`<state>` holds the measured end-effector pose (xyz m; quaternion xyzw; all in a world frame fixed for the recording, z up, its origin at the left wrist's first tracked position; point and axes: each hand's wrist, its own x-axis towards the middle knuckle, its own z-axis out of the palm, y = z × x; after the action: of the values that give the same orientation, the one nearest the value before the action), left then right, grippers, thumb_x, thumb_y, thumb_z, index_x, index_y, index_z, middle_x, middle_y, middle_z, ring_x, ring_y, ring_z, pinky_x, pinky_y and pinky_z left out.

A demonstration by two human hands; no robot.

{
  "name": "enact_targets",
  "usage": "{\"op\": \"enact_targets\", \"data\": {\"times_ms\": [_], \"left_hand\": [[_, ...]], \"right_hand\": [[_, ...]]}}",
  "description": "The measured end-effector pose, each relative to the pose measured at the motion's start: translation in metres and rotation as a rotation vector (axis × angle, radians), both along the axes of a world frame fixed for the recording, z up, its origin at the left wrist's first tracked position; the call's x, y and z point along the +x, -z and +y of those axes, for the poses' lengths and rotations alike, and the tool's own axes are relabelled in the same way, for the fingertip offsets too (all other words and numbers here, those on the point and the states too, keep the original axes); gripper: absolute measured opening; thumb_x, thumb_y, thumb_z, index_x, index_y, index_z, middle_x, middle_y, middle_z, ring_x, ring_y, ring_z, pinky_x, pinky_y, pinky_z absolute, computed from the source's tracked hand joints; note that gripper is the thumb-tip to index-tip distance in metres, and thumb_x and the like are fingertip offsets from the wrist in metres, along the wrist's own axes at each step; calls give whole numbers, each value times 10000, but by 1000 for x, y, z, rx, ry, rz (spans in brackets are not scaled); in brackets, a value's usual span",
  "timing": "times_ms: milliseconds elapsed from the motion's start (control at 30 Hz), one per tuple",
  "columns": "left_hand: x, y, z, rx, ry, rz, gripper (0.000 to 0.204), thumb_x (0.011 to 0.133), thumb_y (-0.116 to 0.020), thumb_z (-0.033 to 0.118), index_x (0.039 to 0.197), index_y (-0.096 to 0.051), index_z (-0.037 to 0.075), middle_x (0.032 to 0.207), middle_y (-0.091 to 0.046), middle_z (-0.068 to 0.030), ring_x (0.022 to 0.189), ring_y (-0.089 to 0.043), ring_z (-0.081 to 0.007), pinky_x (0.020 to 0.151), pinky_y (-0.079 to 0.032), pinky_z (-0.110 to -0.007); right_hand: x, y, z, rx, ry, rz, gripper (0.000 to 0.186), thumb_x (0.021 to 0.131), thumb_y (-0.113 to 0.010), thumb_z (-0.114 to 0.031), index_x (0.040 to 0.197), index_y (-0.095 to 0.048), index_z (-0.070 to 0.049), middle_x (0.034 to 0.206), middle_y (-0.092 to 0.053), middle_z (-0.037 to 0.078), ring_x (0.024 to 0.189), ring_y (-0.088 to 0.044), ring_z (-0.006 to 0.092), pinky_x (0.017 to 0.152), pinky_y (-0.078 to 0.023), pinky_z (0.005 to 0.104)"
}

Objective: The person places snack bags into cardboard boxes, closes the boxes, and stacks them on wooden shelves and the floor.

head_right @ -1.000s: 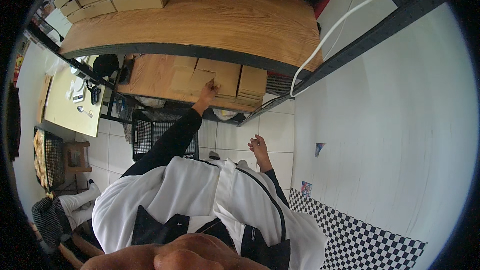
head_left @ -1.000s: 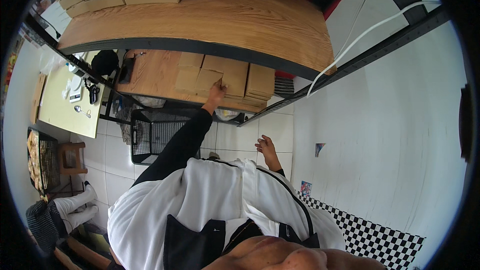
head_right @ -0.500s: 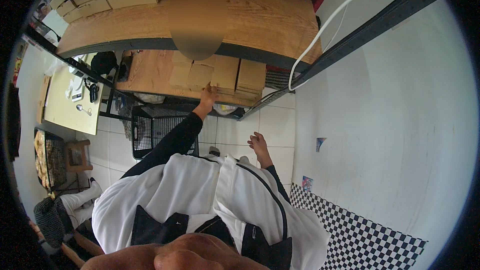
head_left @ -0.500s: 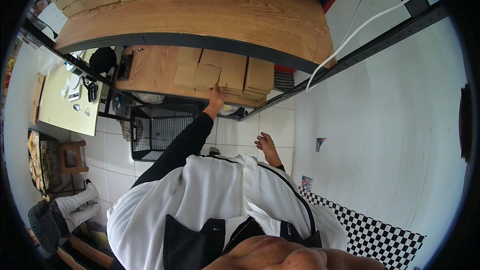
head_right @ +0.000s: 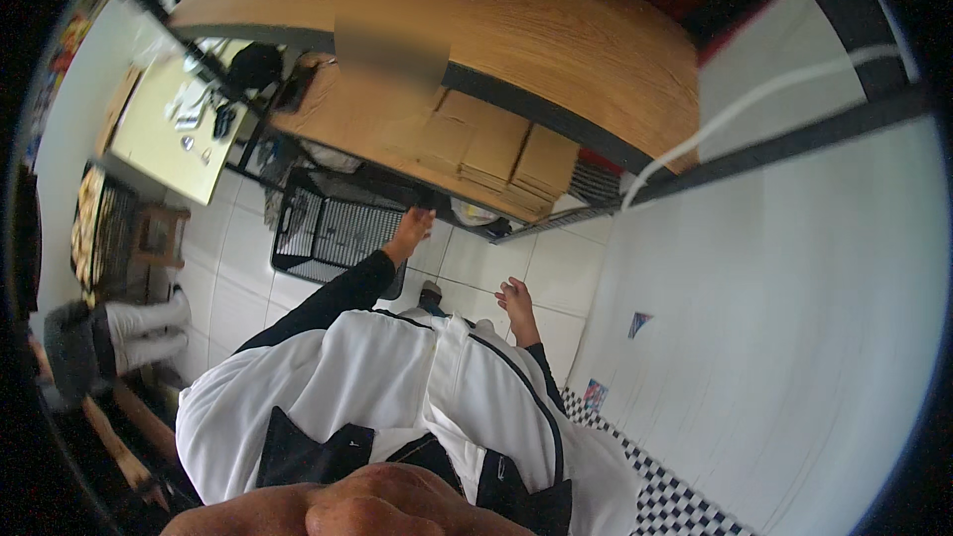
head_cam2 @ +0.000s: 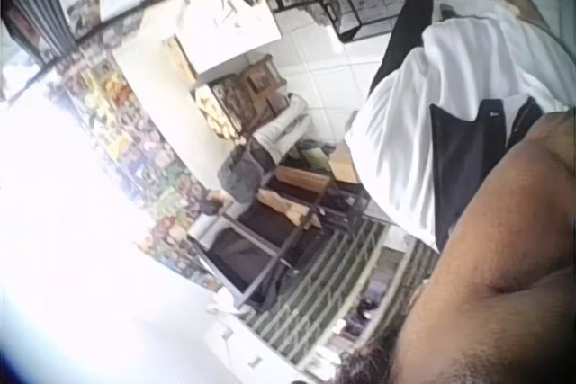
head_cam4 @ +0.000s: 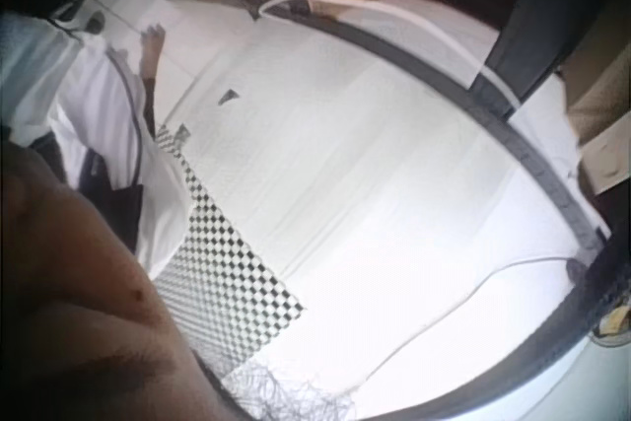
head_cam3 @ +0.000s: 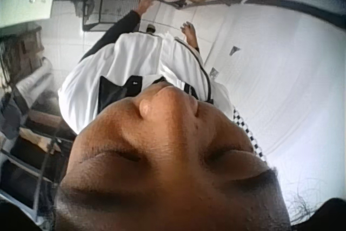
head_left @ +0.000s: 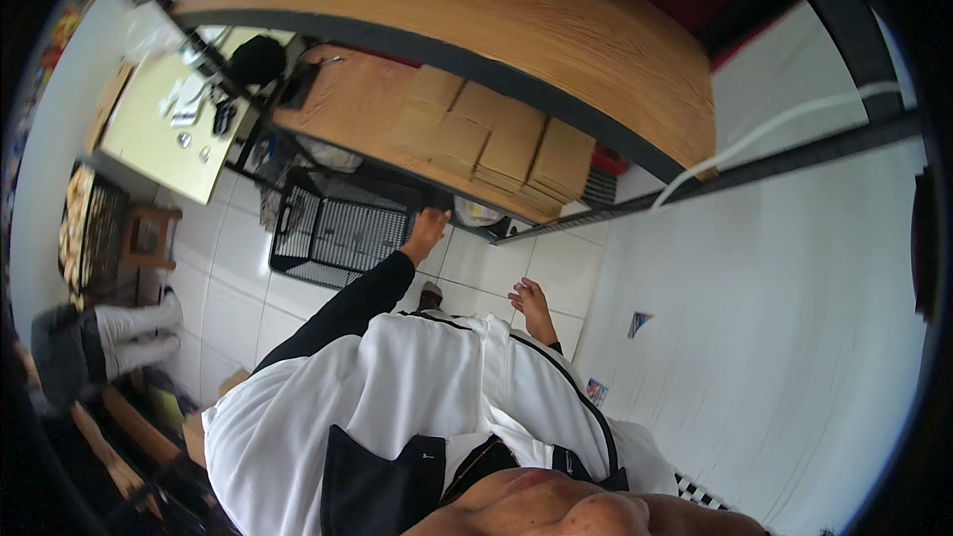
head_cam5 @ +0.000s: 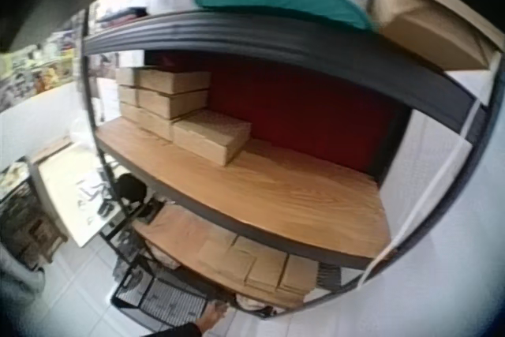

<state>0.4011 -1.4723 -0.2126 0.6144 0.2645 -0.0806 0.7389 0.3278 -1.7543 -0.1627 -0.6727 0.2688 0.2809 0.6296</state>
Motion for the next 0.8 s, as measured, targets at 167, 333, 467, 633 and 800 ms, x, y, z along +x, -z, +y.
{"op": "enact_targets", "data": {"times_ms": [167, 333, 467, 633, 800], "left_hand": [[-121, 66, 72, 131, 100, 265, 336, 850, -597, 280, 1052, -521, 21, 790, -529, -58, 668, -496, -144, 581, -437, -276], [-260, 106, 120, 348, -154, 389, 338, 812, -605, 270, 1003, -583, -8, 869, -608, -139, 776, -571, -240, 664, -460, -333], [-363, 111, 132, 468, -351, 427, 370, 776, -614, 306, 958, -618, -16, 952, -639, -200, 935, -604, -328, 823, -473, -374], [-490, 99, 110, 455, -528, 488, 372, 792, -602, 310, 995, -615, -2, 977, -635, -198, 943, -602, -326, 837, -470, -370], [-620, 101, 58, 301, -821, 510, 355, 801, -597, 300, 993, -614, 2, 1001, -627, -187, 974, -587, -305, 846, -462, -362]], "right_hand": [[4, 7, 34, 51, -212, 20, 400, 893, -530, -218, 1237, -417, -48, 1085, -537, 73, 945, -577, 205, 810, -464, 303], [19, 24, 73, 78, -438, -27, 357, 915, -498, -243, 1218, -446, -62, 1101, -543, 73, 939, -581, 191, 779, -462, 288], [16, 19, 114, 51, -563, -108, 369, 903, -519, -245, 1215, -457, -58, 1094, -555, 75, 915, -590, 185, 759, -468, 278], [-36, 32, 151, -64, -802, -138, 369, 886, -544, -233, 1201, -471, -56, 1035, -569, 57, 875, -594, 167, 701, -465, 258], [-113, 69, 169, -196, -1262, -131, 389, 868, -563, -225, 1196, -473, -36, 1011, -575, 57, 830, -602, 168, 652, -468, 266]]}}
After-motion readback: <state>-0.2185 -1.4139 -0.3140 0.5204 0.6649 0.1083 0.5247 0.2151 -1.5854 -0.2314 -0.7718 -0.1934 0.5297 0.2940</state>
